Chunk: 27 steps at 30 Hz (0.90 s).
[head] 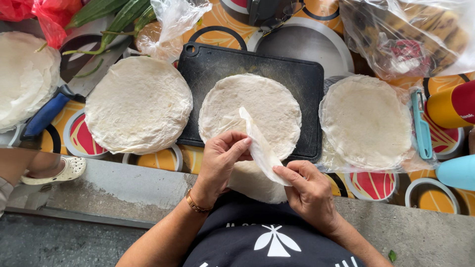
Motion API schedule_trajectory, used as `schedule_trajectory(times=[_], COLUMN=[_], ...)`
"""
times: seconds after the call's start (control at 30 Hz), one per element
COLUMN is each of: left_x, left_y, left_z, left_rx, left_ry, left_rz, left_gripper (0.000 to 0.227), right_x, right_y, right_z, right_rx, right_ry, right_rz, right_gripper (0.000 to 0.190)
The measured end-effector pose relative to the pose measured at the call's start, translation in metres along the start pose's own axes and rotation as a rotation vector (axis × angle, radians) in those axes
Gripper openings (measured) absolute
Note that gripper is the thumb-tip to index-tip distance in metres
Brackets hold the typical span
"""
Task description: The person peels thin layers of white dough from a stack on a black board and arranges them by hand.
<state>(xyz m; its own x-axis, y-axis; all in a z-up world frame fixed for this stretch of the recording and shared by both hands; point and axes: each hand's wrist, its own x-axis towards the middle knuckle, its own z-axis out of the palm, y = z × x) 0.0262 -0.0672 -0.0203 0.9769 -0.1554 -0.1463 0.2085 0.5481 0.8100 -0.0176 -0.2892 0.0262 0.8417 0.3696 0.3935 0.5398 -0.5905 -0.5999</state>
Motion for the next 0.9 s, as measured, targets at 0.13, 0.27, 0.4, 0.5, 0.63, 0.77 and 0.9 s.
schedule_trajectory(times=[0.13,0.27,0.4,0.5,0.63,0.77,0.9], left_x=[-0.002,-0.005,-0.007,-0.008,-0.008,-0.010,-0.012], left_y=[-0.007,-0.014,-0.012,-0.010,-0.009,-0.008,-0.007], left_z=[-0.003,0.004,0.009,0.011,0.012,0.011,0.011], left_rx=[0.117,0.182,0.119,0.069,-0.014,0.051,0.076], left_ry=[-0.008,-0.024,-0.038,-0.030,-0.033,-0.073,-0.086], left_rz=[0.099,0.121,0.035,-0.009,-0.058,-0.031,-0.018], left_gripper=[0.013,0.015,0.018,0.018,0.021,0.021,0.022], right_x=[0.005,0.014,0.022,0.024,0.024,0.024,0.024], right_y=[-0.001,-0.003,-0.008,-0.009,-0.009,-0.008,-0.008], right_z=[-0.004,-0.007,-0.001,0.004,0.007,0.007,0.007], right_rx=[0.060,0.112,0.136,0.100,0.072,0.078,0.080], right_ry=[-0.039,-0.022,0.034,0.064,0.103,0.115,0.111], right_rz=[0.023,0.001,0.028,0.048,0.046,0.077,0.043], right_gripper=[0.043,0.049,0.048,0.042,0.036,0.028,0.024])
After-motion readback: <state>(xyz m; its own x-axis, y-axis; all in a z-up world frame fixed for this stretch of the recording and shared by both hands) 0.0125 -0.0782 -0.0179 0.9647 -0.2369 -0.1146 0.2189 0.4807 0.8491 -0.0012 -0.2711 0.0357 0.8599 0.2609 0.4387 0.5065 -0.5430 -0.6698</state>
